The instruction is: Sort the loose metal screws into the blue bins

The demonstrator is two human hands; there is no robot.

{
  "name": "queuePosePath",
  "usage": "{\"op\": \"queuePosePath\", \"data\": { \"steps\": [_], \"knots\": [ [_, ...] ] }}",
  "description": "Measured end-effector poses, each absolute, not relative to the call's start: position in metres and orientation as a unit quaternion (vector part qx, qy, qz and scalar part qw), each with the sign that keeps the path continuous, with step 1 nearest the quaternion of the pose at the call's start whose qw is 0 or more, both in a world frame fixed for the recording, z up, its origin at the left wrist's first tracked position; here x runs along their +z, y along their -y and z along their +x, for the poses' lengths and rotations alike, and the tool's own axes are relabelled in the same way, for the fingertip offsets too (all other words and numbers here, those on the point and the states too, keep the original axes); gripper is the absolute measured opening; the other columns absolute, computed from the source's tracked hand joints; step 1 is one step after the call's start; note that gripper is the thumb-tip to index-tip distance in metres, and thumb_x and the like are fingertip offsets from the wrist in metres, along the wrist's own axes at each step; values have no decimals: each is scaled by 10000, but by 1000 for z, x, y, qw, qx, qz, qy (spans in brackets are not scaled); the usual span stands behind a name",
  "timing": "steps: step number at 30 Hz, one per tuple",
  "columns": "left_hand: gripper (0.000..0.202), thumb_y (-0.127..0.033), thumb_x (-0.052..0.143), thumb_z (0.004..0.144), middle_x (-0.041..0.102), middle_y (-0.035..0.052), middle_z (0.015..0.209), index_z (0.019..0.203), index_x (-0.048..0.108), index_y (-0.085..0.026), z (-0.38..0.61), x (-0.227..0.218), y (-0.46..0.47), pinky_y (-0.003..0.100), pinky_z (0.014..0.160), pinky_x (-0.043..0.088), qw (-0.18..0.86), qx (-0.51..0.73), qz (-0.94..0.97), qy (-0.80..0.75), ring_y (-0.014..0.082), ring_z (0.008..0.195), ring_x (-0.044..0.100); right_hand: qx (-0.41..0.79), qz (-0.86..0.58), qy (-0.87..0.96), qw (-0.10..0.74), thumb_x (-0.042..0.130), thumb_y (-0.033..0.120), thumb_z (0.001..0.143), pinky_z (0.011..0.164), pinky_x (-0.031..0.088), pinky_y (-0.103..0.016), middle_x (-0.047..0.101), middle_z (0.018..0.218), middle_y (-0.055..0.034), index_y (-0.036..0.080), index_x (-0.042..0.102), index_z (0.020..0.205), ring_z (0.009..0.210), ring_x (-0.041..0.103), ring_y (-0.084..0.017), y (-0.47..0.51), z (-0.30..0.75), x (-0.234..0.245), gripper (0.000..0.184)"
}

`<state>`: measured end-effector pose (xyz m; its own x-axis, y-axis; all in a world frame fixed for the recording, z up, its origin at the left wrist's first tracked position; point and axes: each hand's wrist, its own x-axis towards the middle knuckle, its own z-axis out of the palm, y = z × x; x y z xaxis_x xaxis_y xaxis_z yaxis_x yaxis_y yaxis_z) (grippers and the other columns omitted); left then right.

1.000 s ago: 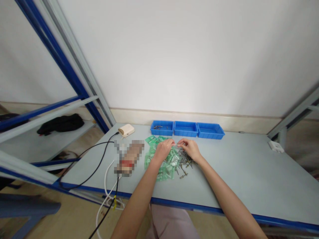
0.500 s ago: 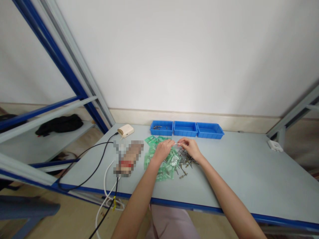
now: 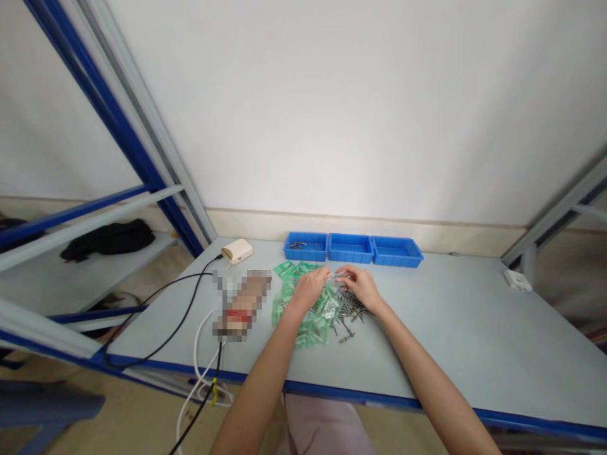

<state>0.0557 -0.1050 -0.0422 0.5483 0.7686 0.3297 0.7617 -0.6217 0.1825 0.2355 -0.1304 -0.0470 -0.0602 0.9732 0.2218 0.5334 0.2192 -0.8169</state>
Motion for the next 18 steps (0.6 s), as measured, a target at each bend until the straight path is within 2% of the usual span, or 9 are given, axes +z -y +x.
{"op": "queuePosePath", "data": {
  "steps": [3, 7, 10, 13, 16, 18],
  "knots": [
    [303, -306, 297, 996, 656, 36, 819, 904, 554, -175, 56, -42, 105, 226, 624, 376, 7, 189, 874, -448, 159, 764, 628, 261, -573, 676, 382, 557, 390, 837, 602, 453, -240, 728, 769, 9, 222, 685, 833, 526, 621, -123, 132, 235, -42, 212],
    [371, -333, 275, 997, 669, 47, 794, 841, 569, -171, 54, -37, 103, 240, 635, 370, 15, 215, 835, -506, 172, 745, 630, 238, -594, 672, 373, 544, 406, 850, 585, 411, -232, 700, 651, 0, 211, 692, 727, 527, 592, -132, 119, 229, -30, 274],
    [416, -313, 217, 1006, 670, 28, 746, 849, 576, -174, 51, -32, 100, 242, 632, 368, 57, 251, 789, -558, 165, 704, 626, 232, -607, 663, 372, 547, 381, 858, 608, 405, -219, 694, 637, -12, 197, 711, 747, 605, 610, -140, 88, 212, -17, 270],
    [429, -316, 216, 1006, 680, 29, 756, 868, 597, -174, 50, -30, 97, 243, 635, 373, 88, 234, 781, -572, 167, 712, 634, 249, -624, 645, 363, 465, 366, 908, 562, 407, -207, 671, 578, -27, 159, 725, 750, 524, 588, -123, 48, 186, -2, 368],
    [420, -348, 257, 998, 694, 55, 835, 873, 616, -170, 49, -30, 98, 250, 654, 382, 73, 191, 796, -569, 185, 779, 647, 254, -638, 634, 355, 369, 382, 947, 525, 409, -209, 644, 524, -37, 133, 730, 758, 457, 558, -118, 21, 165, 11, 478],
    [427, -364, 262, 996, 696, 65, 874, 867, 619, -168, 49, -31, 100, 255, 668, 388, 58, 175, 804, -565, 193, 817, 650, 243, -641, 636, 355, 338, 378, 957, 541, 416, -208, 642, 525, -44, 120, 732, 836, 493, 579, -125, 18, 161, 16, 486]
  ]
}}
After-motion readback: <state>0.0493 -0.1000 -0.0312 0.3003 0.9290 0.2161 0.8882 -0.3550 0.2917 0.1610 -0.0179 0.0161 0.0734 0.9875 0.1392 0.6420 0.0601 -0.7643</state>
